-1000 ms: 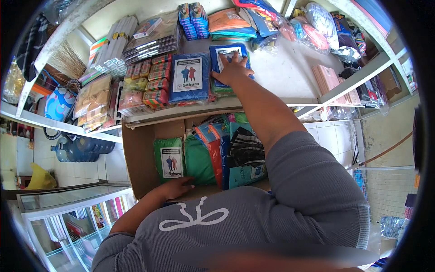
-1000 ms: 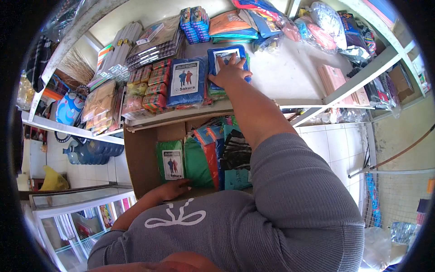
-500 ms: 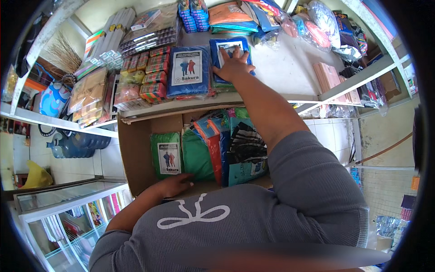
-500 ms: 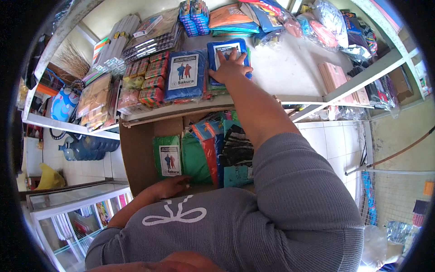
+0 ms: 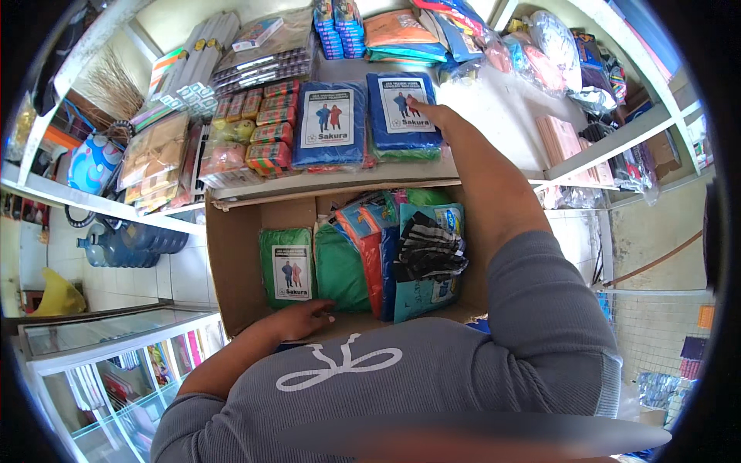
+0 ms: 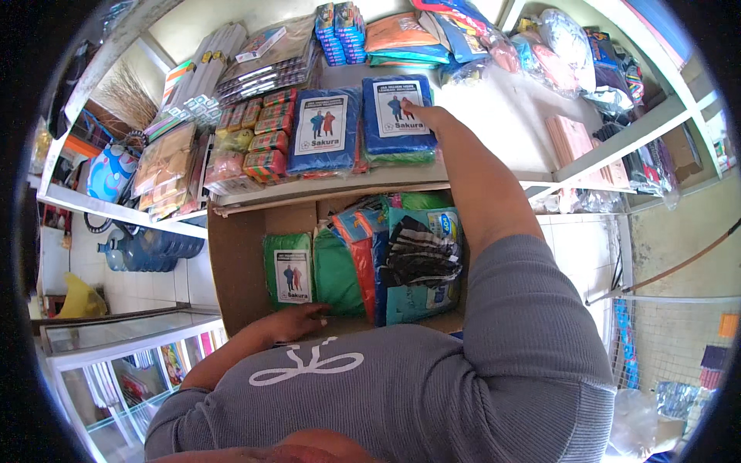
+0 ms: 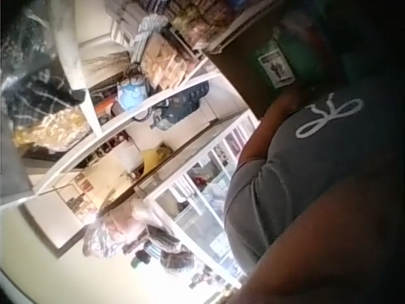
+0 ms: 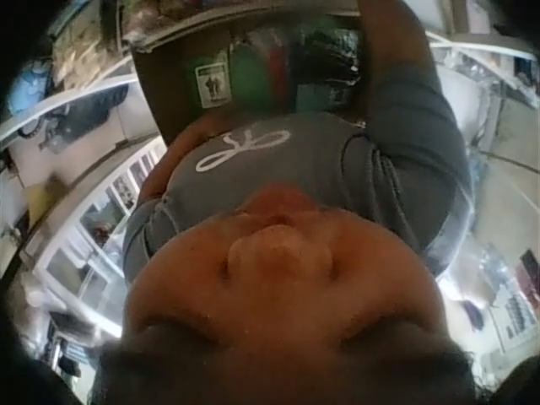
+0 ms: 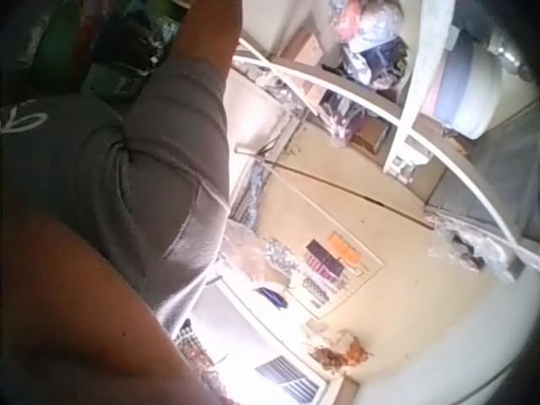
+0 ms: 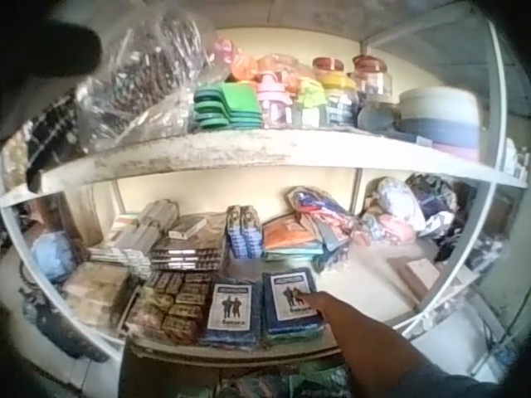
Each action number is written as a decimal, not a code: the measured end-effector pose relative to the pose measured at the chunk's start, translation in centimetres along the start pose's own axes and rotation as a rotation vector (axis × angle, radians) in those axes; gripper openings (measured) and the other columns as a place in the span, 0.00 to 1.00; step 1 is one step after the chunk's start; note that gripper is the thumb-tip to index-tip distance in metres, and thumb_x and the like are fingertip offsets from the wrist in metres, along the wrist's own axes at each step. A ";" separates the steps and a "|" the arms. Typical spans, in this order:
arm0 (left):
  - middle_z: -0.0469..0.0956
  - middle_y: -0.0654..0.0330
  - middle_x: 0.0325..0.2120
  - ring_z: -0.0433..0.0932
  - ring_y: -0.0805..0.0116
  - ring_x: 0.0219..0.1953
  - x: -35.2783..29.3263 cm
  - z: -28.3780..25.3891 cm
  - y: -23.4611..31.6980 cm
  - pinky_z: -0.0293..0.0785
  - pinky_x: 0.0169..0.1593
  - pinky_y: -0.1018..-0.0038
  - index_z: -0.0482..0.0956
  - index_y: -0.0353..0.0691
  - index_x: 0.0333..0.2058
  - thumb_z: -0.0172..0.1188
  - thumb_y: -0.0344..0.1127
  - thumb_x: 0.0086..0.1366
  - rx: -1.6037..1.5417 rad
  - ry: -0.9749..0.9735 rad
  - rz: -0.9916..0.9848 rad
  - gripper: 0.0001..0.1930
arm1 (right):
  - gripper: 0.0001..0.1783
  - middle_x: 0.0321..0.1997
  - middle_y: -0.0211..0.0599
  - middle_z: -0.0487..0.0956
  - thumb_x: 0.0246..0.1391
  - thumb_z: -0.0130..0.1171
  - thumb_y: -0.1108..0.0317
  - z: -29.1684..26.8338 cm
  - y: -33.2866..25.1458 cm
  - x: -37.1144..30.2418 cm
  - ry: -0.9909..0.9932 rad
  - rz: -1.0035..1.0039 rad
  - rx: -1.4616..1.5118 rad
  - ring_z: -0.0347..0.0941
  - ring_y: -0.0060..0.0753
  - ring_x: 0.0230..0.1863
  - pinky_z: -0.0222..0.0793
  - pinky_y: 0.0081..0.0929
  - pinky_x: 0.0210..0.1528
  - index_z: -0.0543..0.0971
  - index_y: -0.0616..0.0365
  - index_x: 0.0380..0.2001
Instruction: The recorder is sorting and organizing packaged clothing items into a cardboard box.
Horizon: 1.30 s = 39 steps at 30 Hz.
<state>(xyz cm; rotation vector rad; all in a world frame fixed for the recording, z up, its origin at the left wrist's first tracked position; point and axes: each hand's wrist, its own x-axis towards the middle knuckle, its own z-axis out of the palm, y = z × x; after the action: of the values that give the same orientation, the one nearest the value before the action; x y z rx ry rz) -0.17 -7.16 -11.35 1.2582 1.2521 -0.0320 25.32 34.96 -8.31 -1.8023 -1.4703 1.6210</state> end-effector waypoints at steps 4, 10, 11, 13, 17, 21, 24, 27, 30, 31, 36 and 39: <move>0.72 0.44 0.52 0.72 0.52 0.54 -0.3 -0.5 1.6 0.66 0.57 0.67 0.62 0.39 0.61 0.52 0.50 0.66 0.017 -0.008 -0.044 0.30 | 0.39 0.60 0.51 0.69 0.38 0.66 0.33 -2.7 2.8 2.8 -0.133 0.072 -0.070 0.61 0.45 0.62 0.54 0.49 0.59 0.79 0.52 0.46; 0.73 0.44 0.50 0.72 0.53 0.53 0.2 0.1 0.1 0.66 0.56 0.67 0.62 0.39 0.61 0.52 0.50 0.66 0.031 -0.008 -0.016 0.30 | 0.28 0.50 0.39 0.78 0.43 0.67 0.42 -3.6 0.7 -2.5 -0.077 0.227 -0.093 0.75 0.37 0.48 0.65 0.45 0.51 0.79 0.50 0.41; 0.73 0.44 0.50 0.72 0.53 0.53 0.0 -0.2 1.0 0.66 0.56 0.67 0.62 0.39 0.61 0.52 0.50 0.66 0.036 -0.017 -0.012 0.30 | 0.28 0.50 0.39 0.78 0.43 0.67 0.42 -3.6 1.1 -1.9 -0.068 0.233 -0.089 0.75 0.37 0.48 0.65 0.45 0.51 0.79 0.50 0.41; 0.73 0.43 0.51 0.72 0.53 0.53 -0.5 -0.9 2.7 0.66 0.56 0.67 0.62 0.39 0.61 0.52 0.51 0.66 0.025 -0.040 -0.041 0.30 | 0.24 0.38 0.42 0.82 0.47 0.65 0.46 -2.6 1.8 -0.3 -0.275 0.071 0.293 0.80 0.34 0.37 0.76 0.36 0.41 0.79 0.54 0.38; 0.72 0.44 0.51 0.72 0.52 0.54 -0.4 -0.5 1.8 0.66 0.57 0.67 0.62 0.39 0.61 0.51 0.50 0.66 -0.008 -0.039 -0.051 0.30 | 0.15 0.30 0.39 0.82 0.50 0.65 0.54 0.0 0.3 -0.8 -0.227 0.006 0.321 0.80 0.31 0.26 0.78 0.26 0.31 0.79 0.54 0.30; 0.71 0.44 0.53 0.71 0.52 0.55 -0.5 -0.3 1.4 0.65 0.58 0.66 0.62 0.39 0.61 0.51 0.51 0.66 0.032 -0.029 -0.045 0.30 | 0.16 0.28 0.35 0.80 0.50 0.65 0.53 -0.1 0.9 -0.3 -0.197 -0.071 0.221 0.79 0.29 0.26 0.78 0.23 0.30 0.77 0.52 0.22; 0.71 0.44 0.53 0.70 0.52 0.56 -0.6 -0.1 1.1 0.64 0.59 0.66 0.62 0.39 0.61 0.51 0.52 0.66 0.035 -0.020 -0.030 0.30 | 0.20 0.28 0.38 0.80 0.47 0.66 0.49 -0.3 1.7 -0.1 -0.204 -0.095 0.197 0.78 0.31 0.28 0.77 0.26 0.33 0.78 0.55 0.23; 0.70 0.45 0.54 0.69 0.52 0.57 -0.6 -1.2 3.5 0.63 0.59 0.67 0.63 0.39 0.60 0.51 0.52 0.66 0.067 -0.050 -0.029 0.30 | 0.38 0.36 0.47 0.81 0.37 0.70 0.42 -1.4 4.6 3.7 0.087 -0.143 -0.006 0.79 0.42 0.38 0.75 0.32 0.42 0.77 0.64 0.43; 0.70 0.45 0.54 0.69 0.51 0.57 -0.6 -0.2 1.4 0.63 0.59 0.66 0.64 0.39 0.60 0.51 0.51 0.65 0.053 0.011 -0.027 0.30 | 0.60 0.61 0.57 0.64 0.34 0.69 0.36 2.3 0.9 -0.2 0.524 -0.101 -0.363 0.64 0.54 0.59 0.64 0.41 0.58 0.56 0.63 0.63; 0.70 0.45 0.55 0.68 0.51 0.58 -0.6 0.3 0.1 0.63 0.60 0.66 0.64 0.38 0.60 0.52 0.51 0.65 0.062 0.081 0.027 0.30 | 0.56 0.64 0.58 0.60 0.36 0.68 0.36 4.1 -1.8 -5.6 0.662 -0.161 -0.552 0.59 0.57 0.63 0.61 0.42 0.60 0.59 0.59 0.62; 0.70 0.45 0.54 0.69 0.50 0.57 -0.7 0.2 0.5 0.63 0.60 0.66 0.65 0.38 0.59 0.52 0.52 0.65 0.121 0.125 0.036 0.30 | 0.45 0.66 0.52 0.55 0.41 0.65 0.38 5.3 3.5 -16.1 0.234 -1.074 -0.587 0.54 0.55 0.65 0.55 0.53 0.62 0.66 0.48 0.59; 0.73 0.45 0.52 0.71 0.50 0.55 -0.5 0.6 -0.7 0.64 0.59 0.67 0.66 0.37 0.58 0.53 0.51 0.64 0.060 0.143 0.058 0.30 | 0.47 0.68 0.55 0.50 0.40 0.69 0.46 6.3 6.5 -25.3 0.053 -1.119 -1.067 0.54 0.62 0.65 0.54 0.53 0.64 0.62 0.46 0.63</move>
<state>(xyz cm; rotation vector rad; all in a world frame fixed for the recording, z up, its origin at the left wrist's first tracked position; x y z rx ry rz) -0.38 -8.21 -11.58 1.3673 1.3446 0.0642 27.08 9.07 -1.25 -0.8179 -2.8095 0.1919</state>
